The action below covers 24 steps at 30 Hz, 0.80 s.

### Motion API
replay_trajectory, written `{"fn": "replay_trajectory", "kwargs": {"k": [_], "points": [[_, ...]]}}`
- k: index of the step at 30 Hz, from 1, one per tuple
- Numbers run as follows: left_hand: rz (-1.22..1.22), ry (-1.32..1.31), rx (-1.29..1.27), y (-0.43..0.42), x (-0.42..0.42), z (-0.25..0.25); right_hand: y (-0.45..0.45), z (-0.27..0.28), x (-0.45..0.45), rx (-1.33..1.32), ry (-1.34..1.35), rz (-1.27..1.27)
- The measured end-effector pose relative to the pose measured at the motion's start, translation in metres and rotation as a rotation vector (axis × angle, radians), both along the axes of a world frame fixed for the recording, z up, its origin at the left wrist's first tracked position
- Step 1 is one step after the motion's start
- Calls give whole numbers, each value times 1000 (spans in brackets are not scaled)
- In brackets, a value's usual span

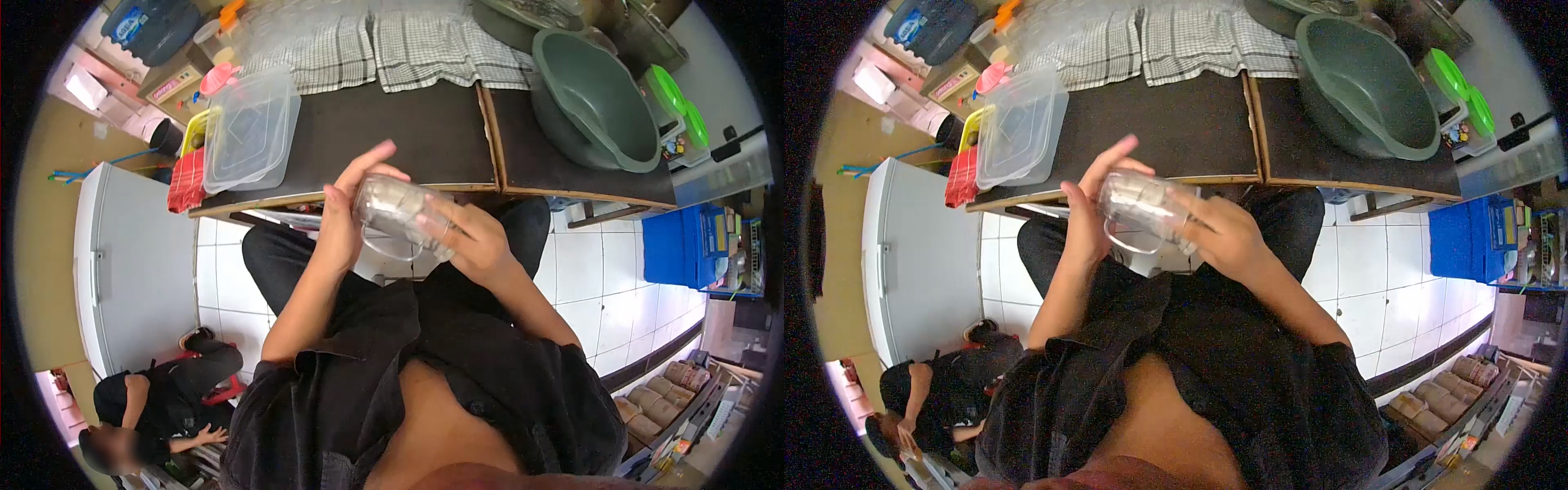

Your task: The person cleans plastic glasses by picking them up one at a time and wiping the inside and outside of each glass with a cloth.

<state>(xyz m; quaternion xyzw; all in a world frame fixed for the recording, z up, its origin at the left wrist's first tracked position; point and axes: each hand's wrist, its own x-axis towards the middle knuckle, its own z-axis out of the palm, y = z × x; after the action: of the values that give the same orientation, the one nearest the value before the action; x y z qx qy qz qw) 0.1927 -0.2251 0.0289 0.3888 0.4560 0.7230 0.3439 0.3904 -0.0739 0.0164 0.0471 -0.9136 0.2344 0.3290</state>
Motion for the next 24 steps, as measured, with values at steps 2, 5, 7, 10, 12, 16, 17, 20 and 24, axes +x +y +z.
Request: {"fn": "replay_trajectory", "kwargs": {"k": [2,5,7,10,12,16,17,20,24], "points": [[107,35,-11,0,9,-9,-7,-15,-7,-99,68,-16],[235,193,92,2,24,-5,-16,-24,-11,-253,155,-25],[187,204,106,1,21,-1,-26,-25,-12,-321,171,-8],[95,253,147,4,10,-7,-40,-29,-13,-638,98,-49],[51,285,169,9,-3,-13,-47,-28,-9,-1538,-203,38],[-74,366,87,9,-15,-6,-43,-29,-6,-1776,-138,74],[0,425,18,9,-13,0,-38,-19,-5,-1470,-105,-27],[57,271,-17,9,-1,-8,-16,-8,-3,-739,48,-204],[44,137,-94,0,22,-28,0,-17,-1,-141,86,11]]}}
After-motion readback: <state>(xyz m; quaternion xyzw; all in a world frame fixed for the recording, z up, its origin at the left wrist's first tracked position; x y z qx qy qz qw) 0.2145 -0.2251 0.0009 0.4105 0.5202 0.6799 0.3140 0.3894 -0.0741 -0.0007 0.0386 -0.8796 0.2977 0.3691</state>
